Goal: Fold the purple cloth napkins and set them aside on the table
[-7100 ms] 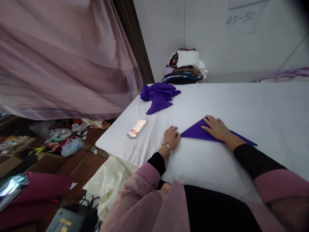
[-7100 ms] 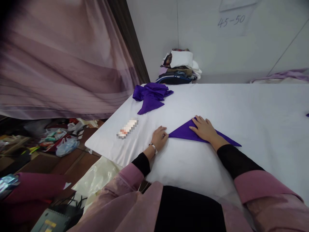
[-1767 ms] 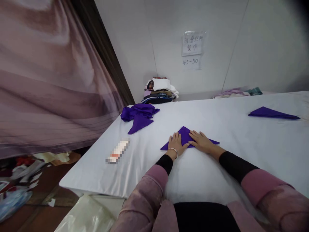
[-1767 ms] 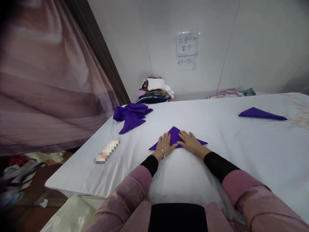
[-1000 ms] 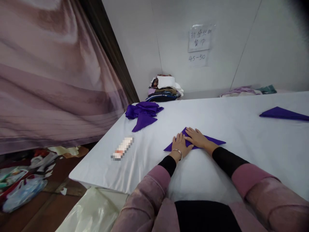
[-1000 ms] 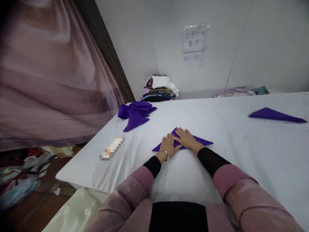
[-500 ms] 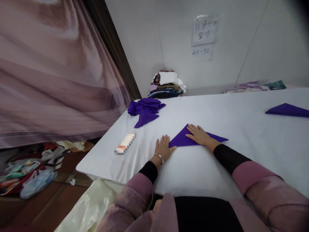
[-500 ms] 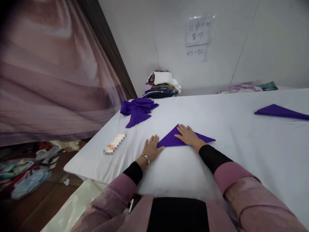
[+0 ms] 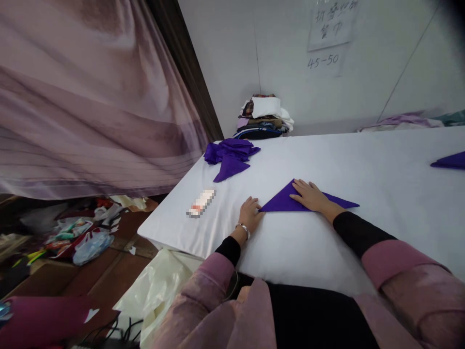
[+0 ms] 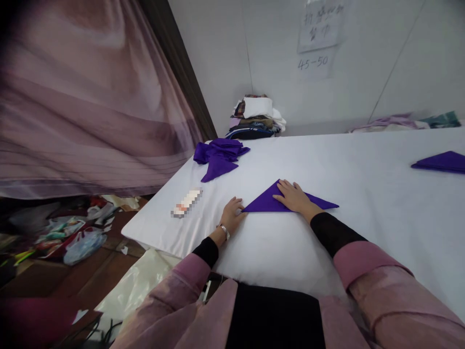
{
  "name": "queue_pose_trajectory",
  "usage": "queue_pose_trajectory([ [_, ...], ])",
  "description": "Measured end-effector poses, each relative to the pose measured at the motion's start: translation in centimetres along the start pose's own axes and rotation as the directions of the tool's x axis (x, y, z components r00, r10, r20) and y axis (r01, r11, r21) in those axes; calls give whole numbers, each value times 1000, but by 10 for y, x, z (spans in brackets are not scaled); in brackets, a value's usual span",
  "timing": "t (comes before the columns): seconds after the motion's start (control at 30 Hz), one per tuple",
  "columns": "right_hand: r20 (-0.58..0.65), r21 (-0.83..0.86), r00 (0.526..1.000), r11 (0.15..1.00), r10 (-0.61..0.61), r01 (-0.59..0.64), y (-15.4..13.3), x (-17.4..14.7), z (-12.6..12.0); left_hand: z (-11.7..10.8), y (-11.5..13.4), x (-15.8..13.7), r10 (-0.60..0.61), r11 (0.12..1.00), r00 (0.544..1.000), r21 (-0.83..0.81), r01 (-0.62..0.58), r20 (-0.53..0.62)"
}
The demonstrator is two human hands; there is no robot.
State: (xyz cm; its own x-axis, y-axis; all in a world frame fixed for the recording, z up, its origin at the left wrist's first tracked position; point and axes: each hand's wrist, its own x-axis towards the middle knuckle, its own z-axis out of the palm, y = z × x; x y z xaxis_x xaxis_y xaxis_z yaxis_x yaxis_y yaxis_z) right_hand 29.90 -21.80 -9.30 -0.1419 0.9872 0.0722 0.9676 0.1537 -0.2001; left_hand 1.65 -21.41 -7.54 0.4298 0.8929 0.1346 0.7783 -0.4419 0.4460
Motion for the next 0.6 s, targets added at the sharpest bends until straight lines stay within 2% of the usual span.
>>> queue_pose_trajectory([
  [0.37,1,2,1000,1000,-2,2,1,1,2,-3,-7,6,50,999,998,18,-50,26],
  [0.6,1,9,1000,1000,-5,5,-1,0,0,-3,3,4,5,997,999,77,-8,42],
])
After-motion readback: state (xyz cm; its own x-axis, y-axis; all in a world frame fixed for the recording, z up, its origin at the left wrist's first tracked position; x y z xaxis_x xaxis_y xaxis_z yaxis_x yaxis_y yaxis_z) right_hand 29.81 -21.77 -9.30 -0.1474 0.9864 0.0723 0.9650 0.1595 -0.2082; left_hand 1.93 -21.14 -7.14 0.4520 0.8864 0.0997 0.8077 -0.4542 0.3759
